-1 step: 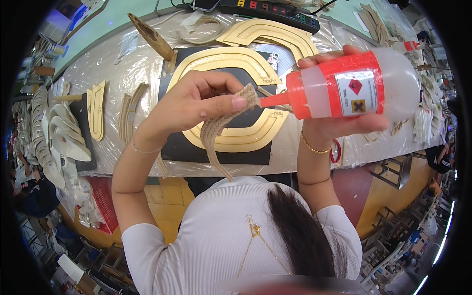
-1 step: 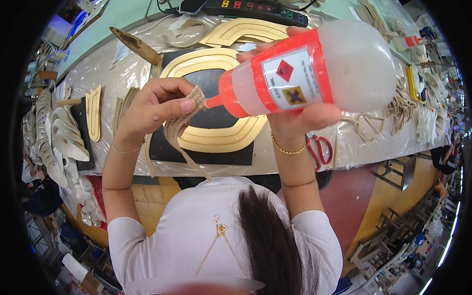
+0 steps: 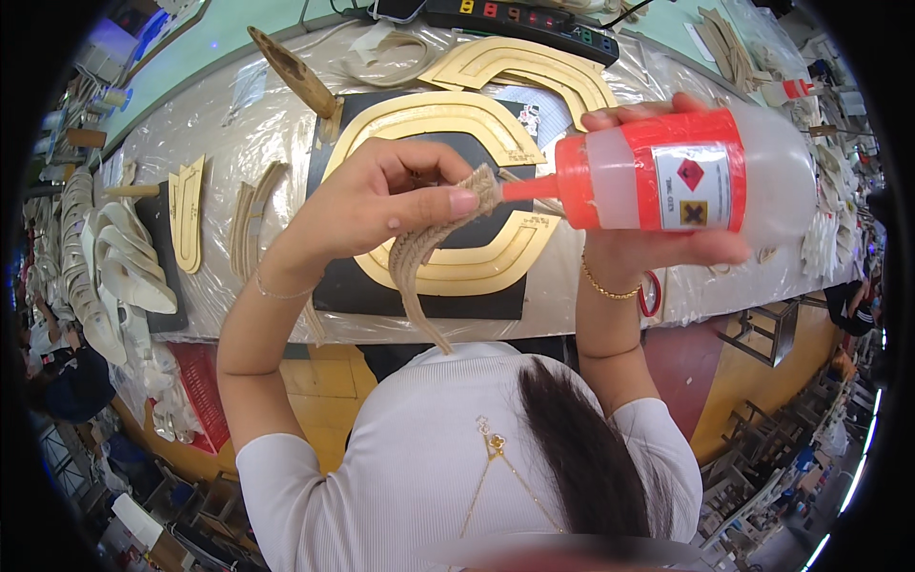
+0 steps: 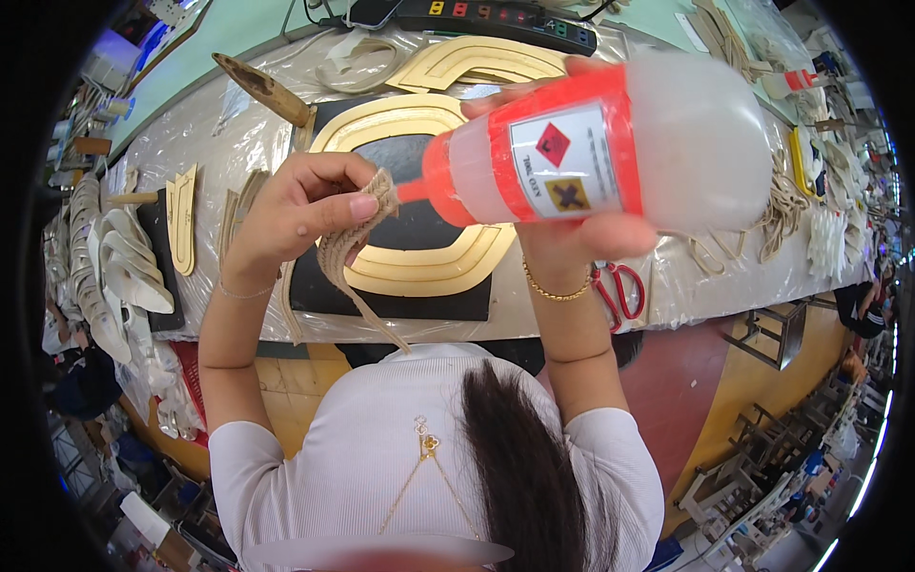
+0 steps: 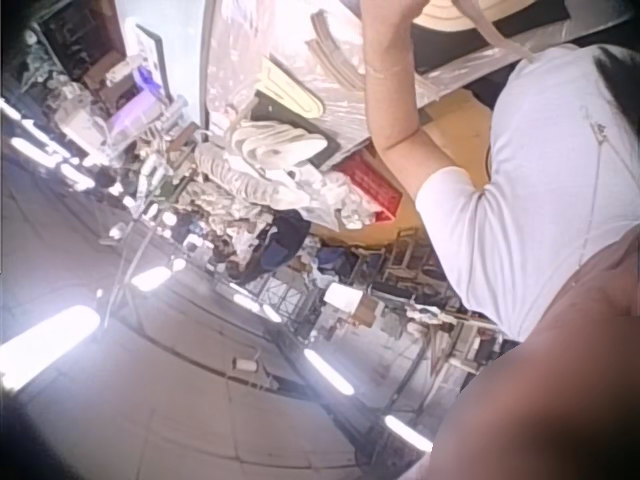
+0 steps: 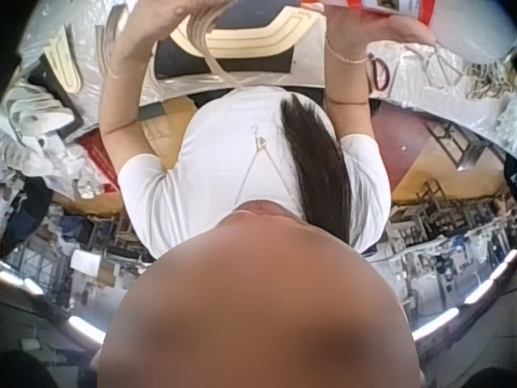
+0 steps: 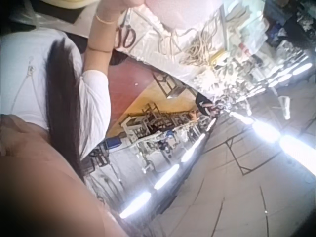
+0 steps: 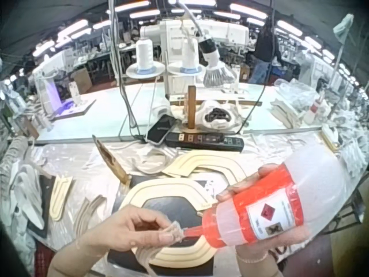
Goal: The person assembles a decorative letter by applying glue to a rope and pressing it into a channel on a wooden letter-shaped piece. They repeatedly cut rope segments, apply glue, and press the rope into place, smoothing it with a small tool. The process continues across multiple segments of the letter's outline.
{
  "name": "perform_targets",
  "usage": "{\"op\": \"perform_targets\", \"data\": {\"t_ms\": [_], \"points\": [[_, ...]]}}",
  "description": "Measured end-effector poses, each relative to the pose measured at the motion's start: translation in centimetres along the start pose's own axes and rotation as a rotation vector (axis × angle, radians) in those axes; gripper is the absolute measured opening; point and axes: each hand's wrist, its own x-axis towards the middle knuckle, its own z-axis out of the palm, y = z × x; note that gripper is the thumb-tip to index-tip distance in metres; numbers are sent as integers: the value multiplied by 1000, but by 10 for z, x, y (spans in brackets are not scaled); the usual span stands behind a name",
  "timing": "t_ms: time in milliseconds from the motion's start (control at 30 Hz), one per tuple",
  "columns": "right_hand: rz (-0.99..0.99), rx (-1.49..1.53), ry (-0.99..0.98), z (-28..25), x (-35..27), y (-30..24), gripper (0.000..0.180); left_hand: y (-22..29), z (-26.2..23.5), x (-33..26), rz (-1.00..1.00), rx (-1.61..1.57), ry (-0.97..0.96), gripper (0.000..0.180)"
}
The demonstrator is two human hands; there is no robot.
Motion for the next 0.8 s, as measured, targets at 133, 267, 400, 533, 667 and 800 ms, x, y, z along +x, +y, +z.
{"op": "perform_targets", "data": {"t_ms": [133,267,400,533,667,800], "points": [[-210,-30,-169,-6,5,9,120,0,3,-1,12,-46,-61,21],[-232,133,-50,-2,10,15,115,-2,5,1,22,-68,-78,21],[58,131,443,2,7,-2,102,-3,4,0,23,-54,-53,21],[418,168,459,-2,16,5,94,-3,4,2,42,-36,-64,20],[477,44,352,-1,22,20,90,-2,5,1,94,35,-65,17],[354,-320,152,3,25,19,87,3,3,-2,46,131,-54,16]]}}
